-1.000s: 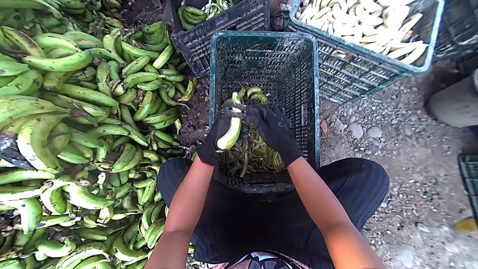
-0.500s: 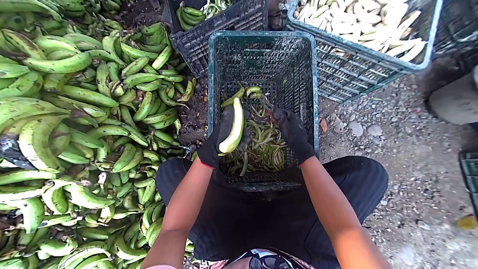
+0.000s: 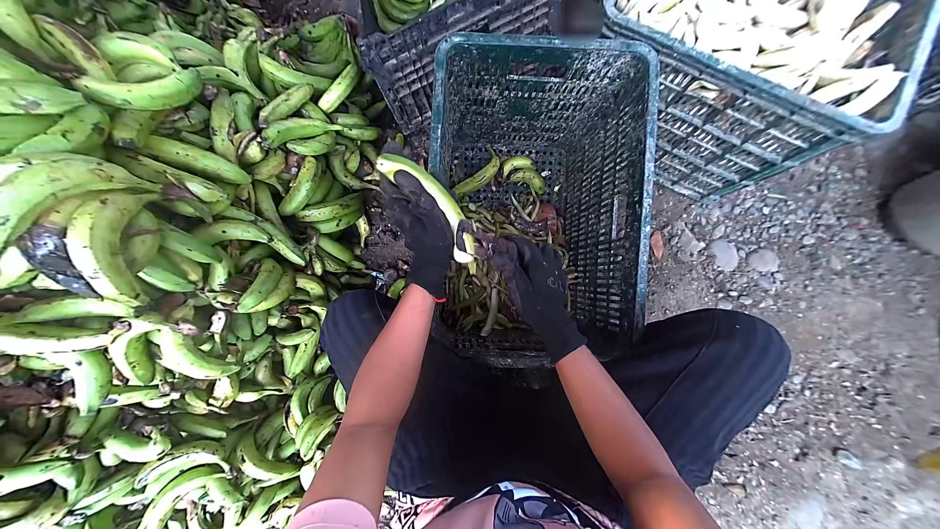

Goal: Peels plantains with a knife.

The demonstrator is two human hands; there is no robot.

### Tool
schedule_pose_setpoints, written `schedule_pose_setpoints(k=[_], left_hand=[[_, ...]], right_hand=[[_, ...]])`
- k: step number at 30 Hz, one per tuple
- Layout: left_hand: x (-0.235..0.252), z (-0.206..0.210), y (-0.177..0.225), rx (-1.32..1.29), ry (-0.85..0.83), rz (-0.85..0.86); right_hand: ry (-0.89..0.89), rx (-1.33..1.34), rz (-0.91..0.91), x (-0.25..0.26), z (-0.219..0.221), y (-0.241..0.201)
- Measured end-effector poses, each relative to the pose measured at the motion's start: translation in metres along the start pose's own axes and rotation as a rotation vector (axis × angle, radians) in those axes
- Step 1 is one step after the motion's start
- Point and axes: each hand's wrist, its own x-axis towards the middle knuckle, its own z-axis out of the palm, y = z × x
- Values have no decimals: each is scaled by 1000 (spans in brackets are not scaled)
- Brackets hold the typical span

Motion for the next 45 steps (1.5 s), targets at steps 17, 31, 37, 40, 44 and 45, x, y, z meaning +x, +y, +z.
schedule_pose_setpoints(k=[17,31,37,40,44,45], left_hand=[[-23,-1,-7,-97,-847,-578],[18,-5,-14,-551,357,-237],[5,-10,2,-313,-366,-369],[1,-3,4,-159,-439,-366],[1,2,-7,-97,-452,-331],[2,0,-8,-75,-508,-334]], right_hand=[[-55,143,64,89,-48,8],[56,-75,-101,18,9,-17],[41,-126,-25,51,-17,-24],[70,-252,-18,59,-33,-18],[148,-332,-71,54,-38,-13],[151,-314,-65,55,-40,-12]])
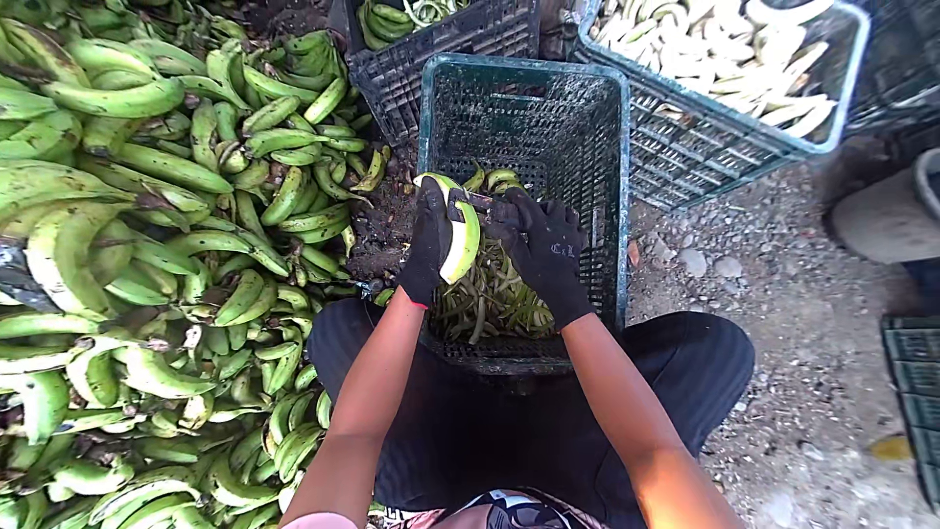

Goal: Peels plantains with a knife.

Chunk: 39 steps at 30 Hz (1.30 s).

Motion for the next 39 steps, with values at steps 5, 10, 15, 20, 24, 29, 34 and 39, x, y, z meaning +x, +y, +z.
schedule_pose_setpoints(k=[5,10,15,20,24,29,34,39], left_hand=[[-14,1,4,-178,-367,-191],[-19,-1,4,61,-574,-138],[-26,14,4,448,-431,12],[-5,17,-15,-95,-99,-148],[-10,21,-3,-494,54,-245],[-11,22,-1,-721,137,-354],[-8,21,9,-833,242,-513],[-6,18,10,-856,301,-532]], right_hand=[[-150,60,75,14,-14,14],[-199,157,72,12,-22,26],[-178,241,123,16,-10,39],[-80,345,44,-21,8,28],[148,243,-99,-66,31,20],[445,156,-164,-89,52,24],[493,121,-152,-88,54,23],[484,136,-116,-88,56,12]])
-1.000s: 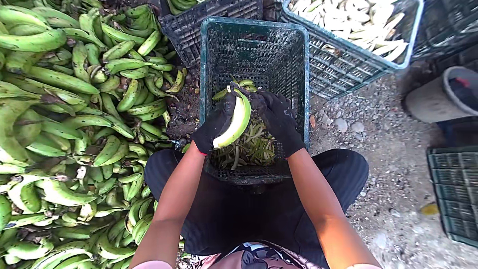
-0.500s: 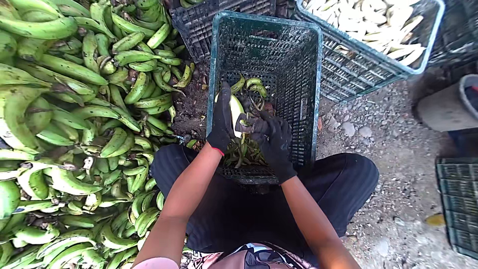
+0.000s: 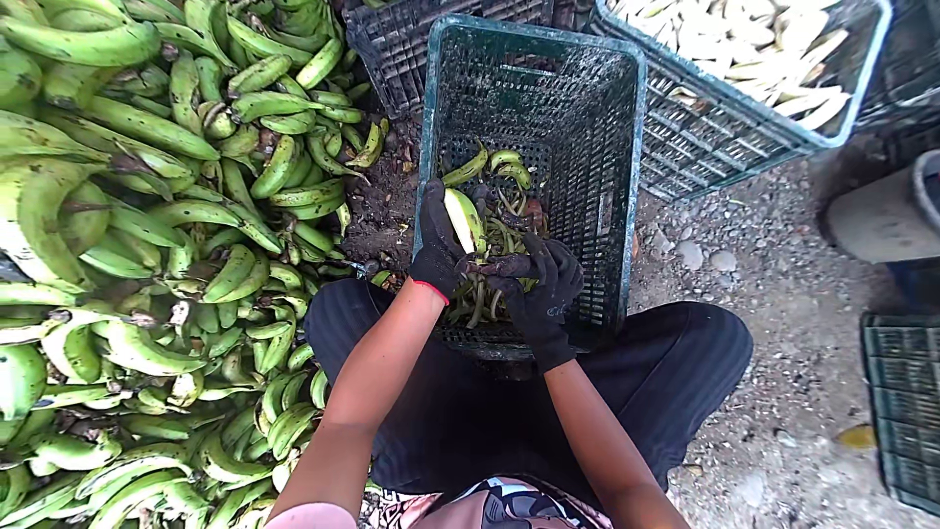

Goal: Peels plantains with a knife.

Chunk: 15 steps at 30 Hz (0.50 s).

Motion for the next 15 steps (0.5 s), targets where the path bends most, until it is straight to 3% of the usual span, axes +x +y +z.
schedule_pose_setpoints(k=[8,11,15], left_hand=[[1,-1,-6,101,11,90],[-2,-7,-8,281,-119,140],[-6,-11,-9,500,-251,149]], right_hand=[[-229,58,167,17,-19,-18],[-403,76,253,29,-30,-20],[-487,62,303,40,-31,-11]])
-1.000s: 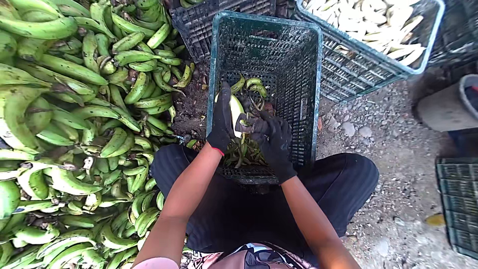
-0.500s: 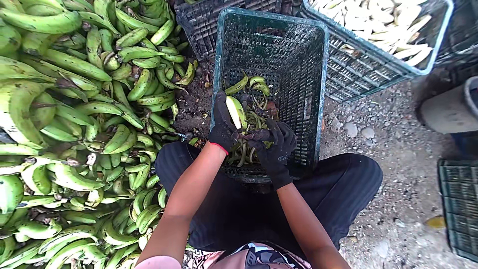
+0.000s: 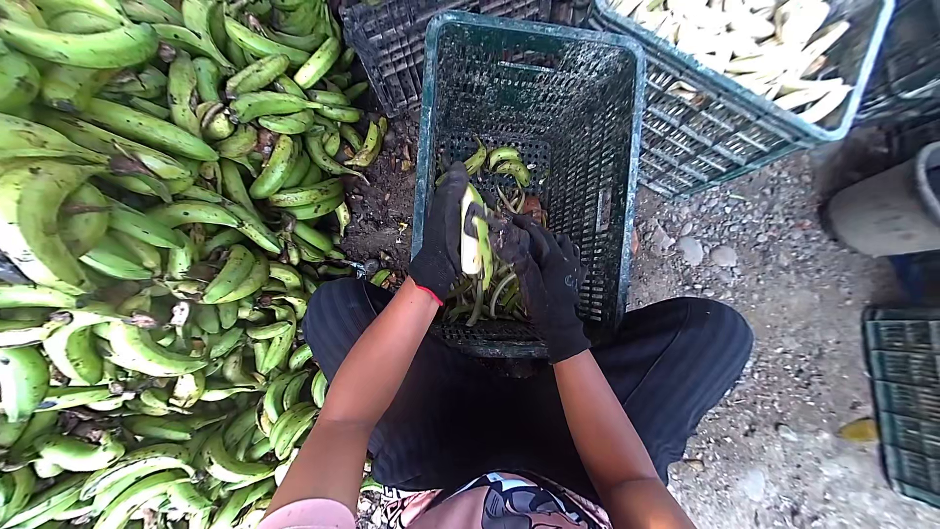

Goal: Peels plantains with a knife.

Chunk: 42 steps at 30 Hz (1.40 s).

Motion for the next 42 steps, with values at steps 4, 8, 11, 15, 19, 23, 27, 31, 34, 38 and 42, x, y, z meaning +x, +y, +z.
schedule_pose_setpoints(k=[4,8,11,15,19,23,27,31,34,38,42], left_hand=[[-5,2,-4,207,-117,86],[-3,0,4,313,-83,184],[-1,-1,5,539,-147,291],[-15,7,10,689,-195,310],[-10,1,7,749,-241,498],[-17,-1,8,904,-302,602],[-30,6,1,837,-348,460],[-21,5,15,298,-334,155],[-13,-7,21,161,-292,95],[-7,-13,29,-153,-323,-97],[-3,-16,35,-289,-313,-252]], right_hand=[[11,-42,57,17,-9,-2],[123,-205,-66,20,-6,-10],[72,-118,2,29,-11,-15],[-71,21,64,44,-22,-12],[-88,121,17,44,-24,-8],[-169,298,68,44,-23,-6],[-175,353,115,58,-13,7],[-105,447,-35,53,-10,15],[-88,65,-300,41,-14,19],[123,-139,-637,26,-7,31],[258,-129,-720,25,1,36]])
